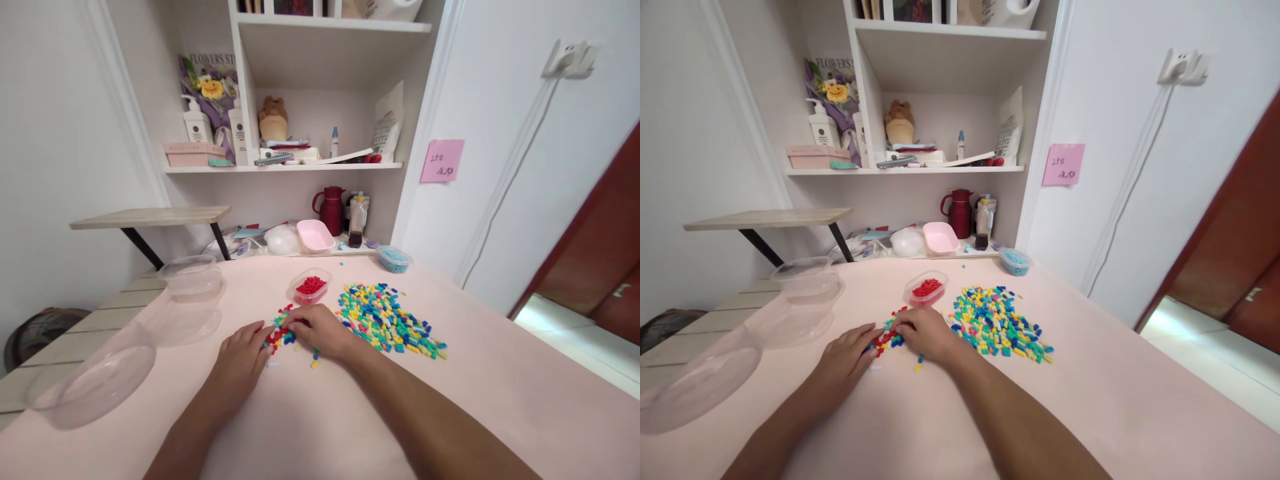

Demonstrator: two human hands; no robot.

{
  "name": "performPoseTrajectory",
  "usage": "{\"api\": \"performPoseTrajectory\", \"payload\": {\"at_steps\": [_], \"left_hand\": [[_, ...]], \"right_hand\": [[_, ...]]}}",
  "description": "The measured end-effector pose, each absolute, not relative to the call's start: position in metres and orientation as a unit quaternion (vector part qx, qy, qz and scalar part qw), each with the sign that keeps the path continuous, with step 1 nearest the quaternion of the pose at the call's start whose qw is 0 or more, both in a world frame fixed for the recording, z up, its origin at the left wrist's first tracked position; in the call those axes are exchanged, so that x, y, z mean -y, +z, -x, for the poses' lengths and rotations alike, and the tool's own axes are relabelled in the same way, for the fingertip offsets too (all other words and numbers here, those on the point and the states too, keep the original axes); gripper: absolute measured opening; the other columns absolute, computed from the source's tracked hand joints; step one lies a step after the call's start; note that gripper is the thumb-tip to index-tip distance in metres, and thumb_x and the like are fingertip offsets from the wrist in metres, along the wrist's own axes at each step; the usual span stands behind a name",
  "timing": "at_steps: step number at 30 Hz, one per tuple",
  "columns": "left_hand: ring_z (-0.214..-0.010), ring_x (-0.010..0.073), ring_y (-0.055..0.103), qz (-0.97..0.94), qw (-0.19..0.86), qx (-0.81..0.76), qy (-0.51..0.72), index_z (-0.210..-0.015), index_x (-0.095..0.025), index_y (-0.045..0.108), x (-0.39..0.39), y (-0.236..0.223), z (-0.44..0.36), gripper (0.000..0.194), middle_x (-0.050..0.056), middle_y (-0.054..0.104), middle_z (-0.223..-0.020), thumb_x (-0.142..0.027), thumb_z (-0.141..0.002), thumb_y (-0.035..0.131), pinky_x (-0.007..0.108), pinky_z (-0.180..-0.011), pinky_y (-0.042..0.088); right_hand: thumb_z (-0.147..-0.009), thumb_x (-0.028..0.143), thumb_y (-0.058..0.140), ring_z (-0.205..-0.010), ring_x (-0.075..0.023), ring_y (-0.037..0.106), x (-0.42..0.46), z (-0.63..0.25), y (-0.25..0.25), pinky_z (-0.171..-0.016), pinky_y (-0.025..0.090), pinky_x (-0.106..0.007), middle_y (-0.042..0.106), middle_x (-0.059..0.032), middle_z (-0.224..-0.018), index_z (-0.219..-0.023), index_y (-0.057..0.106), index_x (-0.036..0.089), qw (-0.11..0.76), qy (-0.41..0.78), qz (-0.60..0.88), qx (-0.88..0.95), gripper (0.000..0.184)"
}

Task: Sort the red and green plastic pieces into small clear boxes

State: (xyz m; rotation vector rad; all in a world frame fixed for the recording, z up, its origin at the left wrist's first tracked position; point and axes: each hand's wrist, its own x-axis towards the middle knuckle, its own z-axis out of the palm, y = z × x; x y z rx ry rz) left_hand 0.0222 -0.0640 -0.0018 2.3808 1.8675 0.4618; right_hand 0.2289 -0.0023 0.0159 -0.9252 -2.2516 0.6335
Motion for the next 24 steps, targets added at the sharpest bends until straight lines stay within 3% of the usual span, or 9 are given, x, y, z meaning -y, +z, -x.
{"api": "performPoseTrajectory", "payload": {"at_steps": [24], "left_hand": [[-0.133, 0.0250, 0.042, -0.778, 0.047, -0.606, 0.160, -0.134, -0.028, 0.052, 0.0649, -0.0024, -0.0208, 0.045, 0.007, 0.050, -0.143, -0.038, -0.094, 0.035, 0.047, -0.107, 0.033]], "right_hand": [[-0.085, 0.016, 0.052, -0.078, -0.0144, 0.064, 0.0021, -0.2295, 0.0150, -0.071, 0.044, -0.023, 0.073, -0.0012, -0.087, -0.091, 0.073, 0.020, 0.314, 0.240, 0.336, 0.855, 0.023]]}}
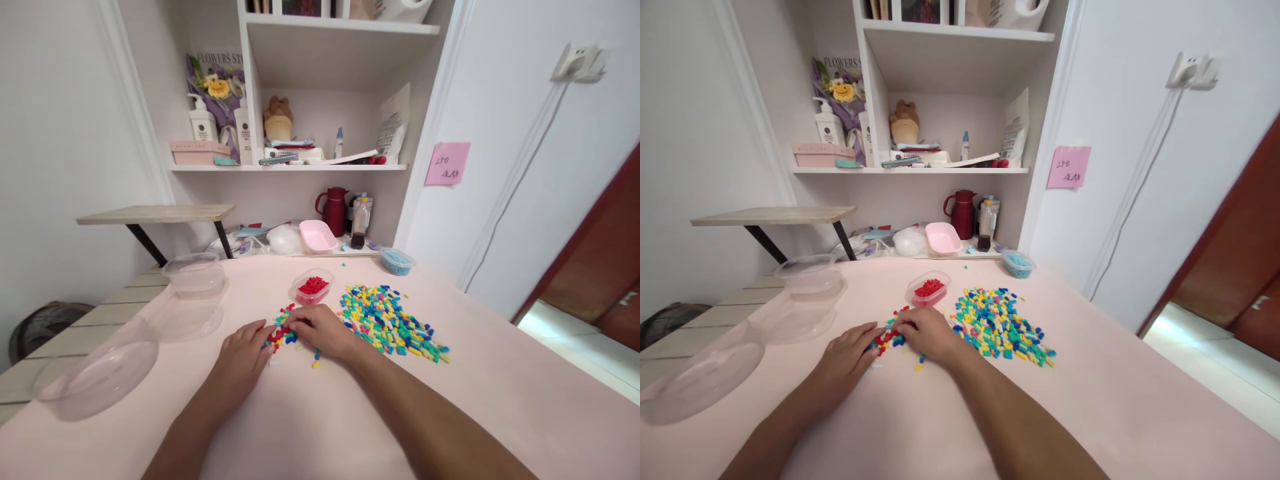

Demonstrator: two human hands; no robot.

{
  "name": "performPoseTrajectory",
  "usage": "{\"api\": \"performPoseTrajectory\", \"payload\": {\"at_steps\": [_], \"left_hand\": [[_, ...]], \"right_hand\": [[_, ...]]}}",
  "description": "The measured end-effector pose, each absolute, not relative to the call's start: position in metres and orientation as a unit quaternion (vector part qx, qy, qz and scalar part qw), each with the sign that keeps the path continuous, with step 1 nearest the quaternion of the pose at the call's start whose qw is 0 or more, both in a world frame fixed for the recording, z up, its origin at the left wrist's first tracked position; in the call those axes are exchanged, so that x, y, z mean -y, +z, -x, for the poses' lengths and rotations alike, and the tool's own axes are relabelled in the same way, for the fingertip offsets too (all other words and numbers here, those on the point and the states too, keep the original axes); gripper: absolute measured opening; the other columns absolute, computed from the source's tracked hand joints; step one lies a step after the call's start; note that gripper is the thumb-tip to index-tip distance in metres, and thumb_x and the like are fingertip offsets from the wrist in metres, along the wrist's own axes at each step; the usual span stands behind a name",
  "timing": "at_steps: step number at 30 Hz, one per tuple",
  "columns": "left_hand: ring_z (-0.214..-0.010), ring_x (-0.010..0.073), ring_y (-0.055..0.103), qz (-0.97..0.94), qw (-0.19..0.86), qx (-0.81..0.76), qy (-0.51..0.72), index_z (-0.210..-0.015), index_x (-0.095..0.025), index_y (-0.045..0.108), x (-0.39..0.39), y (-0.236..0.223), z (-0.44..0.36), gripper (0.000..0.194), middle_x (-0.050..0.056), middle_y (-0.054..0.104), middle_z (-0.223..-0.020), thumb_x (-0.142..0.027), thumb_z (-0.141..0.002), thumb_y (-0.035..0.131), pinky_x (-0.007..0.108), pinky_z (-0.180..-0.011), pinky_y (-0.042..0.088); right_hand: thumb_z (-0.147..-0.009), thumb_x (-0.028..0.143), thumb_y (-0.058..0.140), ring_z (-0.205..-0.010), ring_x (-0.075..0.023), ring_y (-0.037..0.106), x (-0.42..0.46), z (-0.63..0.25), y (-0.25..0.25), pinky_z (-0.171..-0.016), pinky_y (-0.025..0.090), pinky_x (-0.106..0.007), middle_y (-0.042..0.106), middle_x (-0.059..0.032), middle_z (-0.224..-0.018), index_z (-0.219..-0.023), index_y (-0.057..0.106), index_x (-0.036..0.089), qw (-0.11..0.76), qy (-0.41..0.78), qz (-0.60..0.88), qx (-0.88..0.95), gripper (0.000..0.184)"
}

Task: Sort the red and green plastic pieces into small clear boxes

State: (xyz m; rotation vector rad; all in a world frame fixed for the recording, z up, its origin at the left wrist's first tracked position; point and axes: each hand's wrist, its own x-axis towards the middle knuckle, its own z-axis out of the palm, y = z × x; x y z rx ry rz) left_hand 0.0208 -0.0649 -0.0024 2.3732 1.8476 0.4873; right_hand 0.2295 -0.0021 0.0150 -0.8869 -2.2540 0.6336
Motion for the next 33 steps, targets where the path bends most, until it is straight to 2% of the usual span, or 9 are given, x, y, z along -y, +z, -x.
{"api": "performPoseTrajectory", "payload": {"at_steps": [24, 33], "left_hand": [[-0.133, 0.0251, 0.042, -0.778, 0.049, -0.607, 0.155, -0.133, -0.028, 0.052, 0.0661, 0.0015, -0.0241, 0.044, 0.008, 0.051, -0.143, -0.037, -0.093, 0.035, 0.047, -0.107, 0.033], [-0.133, 0.0248, 0.042, -0.779, 0.046, -0.605, 0.158, -0.134, -0.028, 0.052, 0.0654, -0.0014, -0.0217, 0.044, 0.007, 0.051, -0.143, -0.037, -0.094, 0.035, 0.046, -0.107, 0.033]], "right_hand": [[-0.086, 0.017, 0.052, -0.080, -0.0147, 0.063, 0.0031, -0.2295, 0.0169, -0.071, 0.044, -0.023, 0.073, -0.0011, -0.089, -0.094, 0.073, 0.021, 0.291, 0.243, 0.346, 0.858, 0.023], [-0.086, 0.020, 0.055, -0.074, -0.0134, 0.060, 0.0038, -0.2296, 0.0158, -0.066, 0.041, -0.022, 0.072, -0.0007, -0.084, -0.098, 0.073, 0.021, 0.286, 0.247, 0.343, 0.860, 0.021]]}}
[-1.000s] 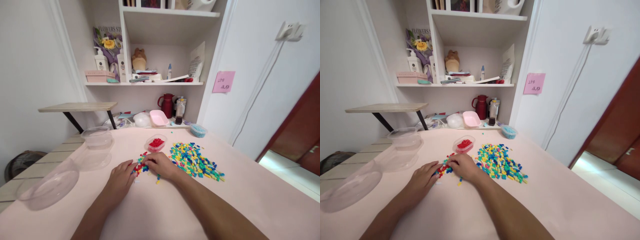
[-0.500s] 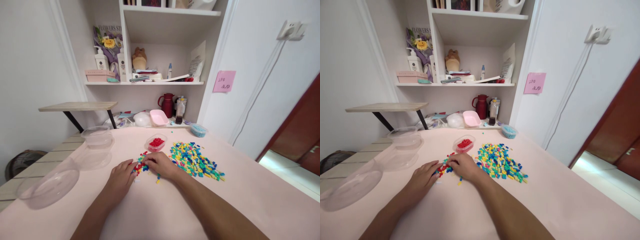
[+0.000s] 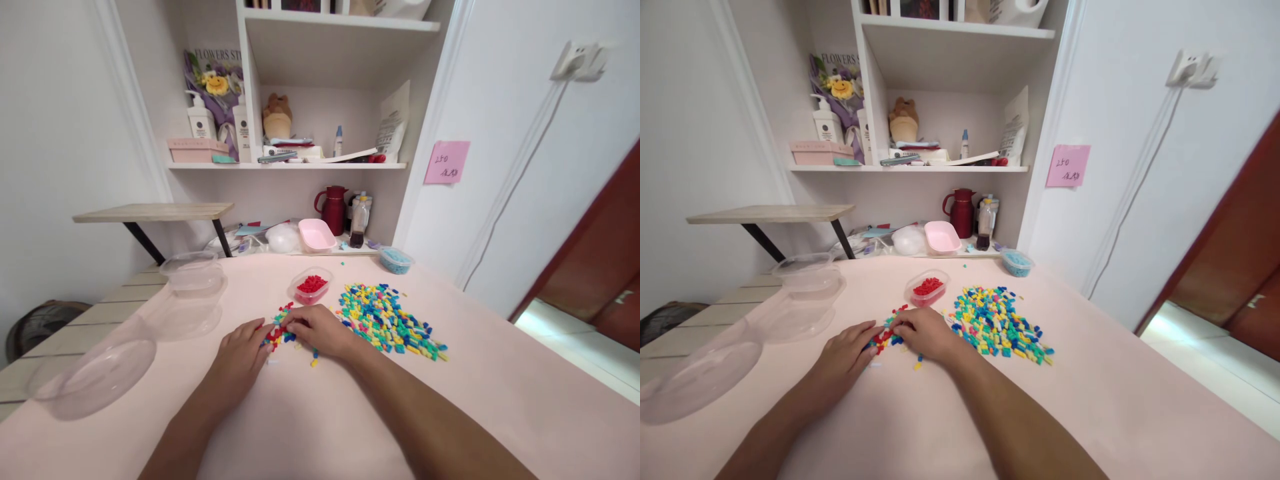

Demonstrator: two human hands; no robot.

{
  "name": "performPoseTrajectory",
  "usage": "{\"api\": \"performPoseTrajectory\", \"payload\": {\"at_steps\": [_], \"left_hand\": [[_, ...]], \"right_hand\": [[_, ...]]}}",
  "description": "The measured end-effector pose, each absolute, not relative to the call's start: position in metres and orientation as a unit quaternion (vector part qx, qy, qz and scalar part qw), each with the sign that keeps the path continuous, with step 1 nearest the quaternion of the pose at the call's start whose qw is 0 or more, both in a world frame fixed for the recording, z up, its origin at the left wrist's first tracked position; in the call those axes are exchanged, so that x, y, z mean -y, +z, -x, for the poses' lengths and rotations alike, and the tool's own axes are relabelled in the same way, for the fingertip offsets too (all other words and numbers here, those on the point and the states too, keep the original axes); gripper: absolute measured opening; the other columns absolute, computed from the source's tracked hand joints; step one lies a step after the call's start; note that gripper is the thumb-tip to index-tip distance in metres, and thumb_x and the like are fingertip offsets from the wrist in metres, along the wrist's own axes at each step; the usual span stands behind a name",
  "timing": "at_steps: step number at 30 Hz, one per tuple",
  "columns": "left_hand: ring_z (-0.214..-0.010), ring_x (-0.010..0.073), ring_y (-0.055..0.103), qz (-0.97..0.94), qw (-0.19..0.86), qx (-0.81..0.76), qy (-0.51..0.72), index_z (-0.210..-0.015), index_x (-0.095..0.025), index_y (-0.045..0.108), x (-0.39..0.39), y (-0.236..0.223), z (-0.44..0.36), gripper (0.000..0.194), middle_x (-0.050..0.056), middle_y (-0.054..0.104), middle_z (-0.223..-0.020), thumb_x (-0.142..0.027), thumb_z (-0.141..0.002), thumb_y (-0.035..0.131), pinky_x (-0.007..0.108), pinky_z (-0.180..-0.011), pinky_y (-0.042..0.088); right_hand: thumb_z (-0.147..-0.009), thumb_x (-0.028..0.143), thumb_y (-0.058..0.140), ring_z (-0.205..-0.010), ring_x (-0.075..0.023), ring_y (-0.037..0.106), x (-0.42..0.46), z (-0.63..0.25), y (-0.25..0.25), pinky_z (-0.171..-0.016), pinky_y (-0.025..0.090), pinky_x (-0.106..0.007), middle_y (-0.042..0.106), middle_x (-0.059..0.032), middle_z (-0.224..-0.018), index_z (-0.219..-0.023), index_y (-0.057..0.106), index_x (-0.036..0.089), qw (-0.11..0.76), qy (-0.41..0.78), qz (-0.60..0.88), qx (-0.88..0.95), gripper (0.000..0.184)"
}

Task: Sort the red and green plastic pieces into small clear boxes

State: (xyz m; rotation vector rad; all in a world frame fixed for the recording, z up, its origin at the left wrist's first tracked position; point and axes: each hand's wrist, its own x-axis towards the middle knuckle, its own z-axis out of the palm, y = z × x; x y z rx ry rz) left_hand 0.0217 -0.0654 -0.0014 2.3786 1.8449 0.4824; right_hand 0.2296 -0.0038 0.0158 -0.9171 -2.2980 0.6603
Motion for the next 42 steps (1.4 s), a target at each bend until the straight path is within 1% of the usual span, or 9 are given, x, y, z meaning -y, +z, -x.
{"api": "performPoseTrajectory", "payload": {"at_steps": [8, 12, 20, 24, 28, 42], "left_hand": [[-0.132, 0.0252, 0.042, -0.782, 0.045, -0.601, 0.160, -0.133, -0.027, 0.052, 0.0658, -0.0008, -0.0216, 0.045, 0.008, 0.051, -0.142, -0.038, -0.094, 0.035, 0.047, -0.106, 0.033], [-0.132, 0.0247, 0.043, -0.783, 0.040, -0.600, 0.162, -0.134, -0.028, 0.052, 0.0642, -0.0033, -0.0206, 0.044, 0.008, 0.051, -0.142, -0.038, -0.094, 0.035, 0.046, -0.106, 0.033], [-0.132, 0.0247, 0.042, -0.781, 0.041, -0.603, 0.155, -0.132, -0.028, 0.053, 0.0652, 0.0000, -0.0218, 0.044, 0.008, 0.051, -0.142, -0.038, -0.094, 0.035, 0.045, -0.106, 0.033], [-0.132, 0.0250, 0.043, -0.784, 0.037, -0.600, 0.154, -0.133, -0.026, 0.053, 0.0642, -0.0016, -0.0207, 0.045, 0.009, 0.051, -0.142, -0.037, -0.094, 0.034, 0.046, -0.106, 0.033], [-0.130, 0.0249, 0.045, -0.784, 0.035, -0.599, 0.159, -0.132, -0.027, 0.053, 0.0635, -0.0030, -0.0203, 0.044, 0.008, 0.052, -0.141, -0.037, -0.093, 0.035, 0.046, -0.106, 0.034], [-0.130, 0.0257, 0.045, -0.787, 0.029, -0.595, 0.160, -0.133, -0.027, 0.053, 0.0637, -0.0035, -0.0203, 0.045, 0.009, 0.053, -0.141, -0.038, -0.093, 0.035, 0.046, -0.106, 0.034]], "right_hand": [[-0.086, 0.022, 0.057, -0.067, -0.0119, 0.056, 0.0044, -0.2297, 0.0165, -0.063, 0.039, -0.021, 0.067, 0.0010, -0.075, -0.098, 0.072, 0.021, 0.278, 0.249, 0.349, 0.860, 0.019], [-0.087, 0.024, 0.057, -0.067, -0.0119, 0.055, 0.0040, -0.2297, 0.0159, -0.062, 0.038, -0.021, 0.066, 0.0011, -0.075, -0.100, 0.071, 0.022, 0.275, 0.249, 0.348, 0.861, 0.019], [-0.087, 0.024, 0.059, -0.066, -0.0115, 0.055, 0.0059, -0.2293, 0.0173, -0.063, 0.037, -0.021, 0.063, 0.0025, -0.071, -0.108, 0.068, 0.023, 0.273, 0.255, 0.359, 0.855, 0.023], [-0.086, 0.025, 0.060, -0.068, -0.0121, 0.056, 0.0063, -0.2294, 0.0165, -0.064, 0.038, -0.022, 0.064, 0.0021, -0.073, -0.113, 0.065, 0.023, 0.274, 0.256, 0.362, 0.854, 0.028], [-0.086, 0.026, 0.060, -0.070, -0.0127, 0.057, 0.0054, -0.2298, 0.0150, -0.065, 0.040, -0.022, 0.065, 0.0017, -0.076, -0.118, 0.063, 0.024, 0.272, 0.250, 0.362, 0.856, 0.032], [-0.086, 0.026, 0.060, -0.073, -0.0139, 0.058, 0.0071, -0.2302, 0.0167, -0.067, 0.041, -0.023, 0.066, 0.0008, -0.080, -0.120, 0.062, 0.025, 0.261, 0.240, 0.354, 0.866, 0.035]]}}
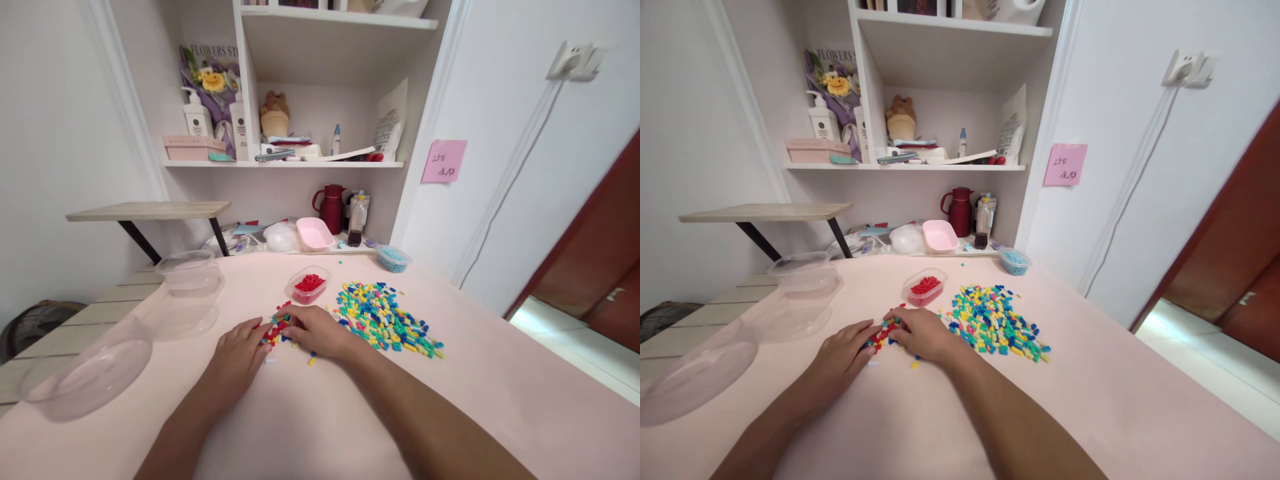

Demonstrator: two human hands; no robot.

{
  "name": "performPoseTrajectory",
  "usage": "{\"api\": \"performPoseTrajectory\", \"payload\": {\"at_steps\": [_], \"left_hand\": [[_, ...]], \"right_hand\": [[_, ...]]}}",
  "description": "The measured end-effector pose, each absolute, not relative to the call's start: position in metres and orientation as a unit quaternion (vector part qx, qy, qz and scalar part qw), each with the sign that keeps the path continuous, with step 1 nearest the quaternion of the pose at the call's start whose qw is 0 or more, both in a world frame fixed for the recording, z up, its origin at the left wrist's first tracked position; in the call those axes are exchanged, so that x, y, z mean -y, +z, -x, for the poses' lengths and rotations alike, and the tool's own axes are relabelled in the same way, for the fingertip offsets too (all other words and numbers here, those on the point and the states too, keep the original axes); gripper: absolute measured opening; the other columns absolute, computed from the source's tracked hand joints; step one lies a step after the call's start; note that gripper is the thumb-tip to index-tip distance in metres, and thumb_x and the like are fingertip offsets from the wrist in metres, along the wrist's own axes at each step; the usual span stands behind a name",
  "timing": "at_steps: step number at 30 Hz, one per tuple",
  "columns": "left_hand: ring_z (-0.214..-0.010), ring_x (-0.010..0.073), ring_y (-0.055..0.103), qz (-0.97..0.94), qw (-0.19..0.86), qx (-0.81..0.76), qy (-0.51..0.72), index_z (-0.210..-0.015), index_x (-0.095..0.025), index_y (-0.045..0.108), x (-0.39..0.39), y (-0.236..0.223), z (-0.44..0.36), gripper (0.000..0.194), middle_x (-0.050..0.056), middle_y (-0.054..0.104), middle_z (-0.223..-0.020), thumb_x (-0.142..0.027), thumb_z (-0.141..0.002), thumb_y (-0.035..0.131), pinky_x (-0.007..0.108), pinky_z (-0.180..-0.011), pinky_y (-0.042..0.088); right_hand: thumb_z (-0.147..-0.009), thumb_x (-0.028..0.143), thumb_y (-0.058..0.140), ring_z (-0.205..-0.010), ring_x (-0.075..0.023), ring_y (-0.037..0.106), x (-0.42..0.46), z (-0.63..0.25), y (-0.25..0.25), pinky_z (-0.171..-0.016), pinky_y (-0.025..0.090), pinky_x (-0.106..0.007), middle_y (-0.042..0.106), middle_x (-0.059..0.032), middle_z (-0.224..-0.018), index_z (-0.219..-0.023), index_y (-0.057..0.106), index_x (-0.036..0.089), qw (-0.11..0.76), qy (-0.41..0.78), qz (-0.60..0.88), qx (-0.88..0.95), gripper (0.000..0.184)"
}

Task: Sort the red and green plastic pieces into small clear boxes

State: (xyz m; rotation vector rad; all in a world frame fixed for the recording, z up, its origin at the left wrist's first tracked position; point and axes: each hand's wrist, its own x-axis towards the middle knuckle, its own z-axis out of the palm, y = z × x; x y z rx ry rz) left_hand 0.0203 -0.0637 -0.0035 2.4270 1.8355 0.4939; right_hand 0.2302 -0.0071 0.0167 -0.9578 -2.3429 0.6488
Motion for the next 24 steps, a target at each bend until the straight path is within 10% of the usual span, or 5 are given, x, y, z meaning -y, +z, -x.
{"api": "performPoseTrajectory", "payload": {"at_steps": [24], "left_hand": [[-0.133, 0.0254, 0.041, -0.790, 0.034, -0.599, 0.127, -0.136, -0.024, 0.051, 0.0660, 0.0016, -0.0231, 0.047, 0.010, 0.049, -0.144, -0.037, -0.095, 0.032, 0.047, -0.107, 0.033]], "right_hand": [[-0.084, 0.028, 0.061, -0.075, -0.0149, 0.058, 0.0077, -0.2308, 0.0174, -0.070, 0.041, -0.024, 0.065, 0.0003, -0.081, -0.124, 0.060, 0.025, 0.245, 0.241, 0.351, 0.871, 0.040]]}}
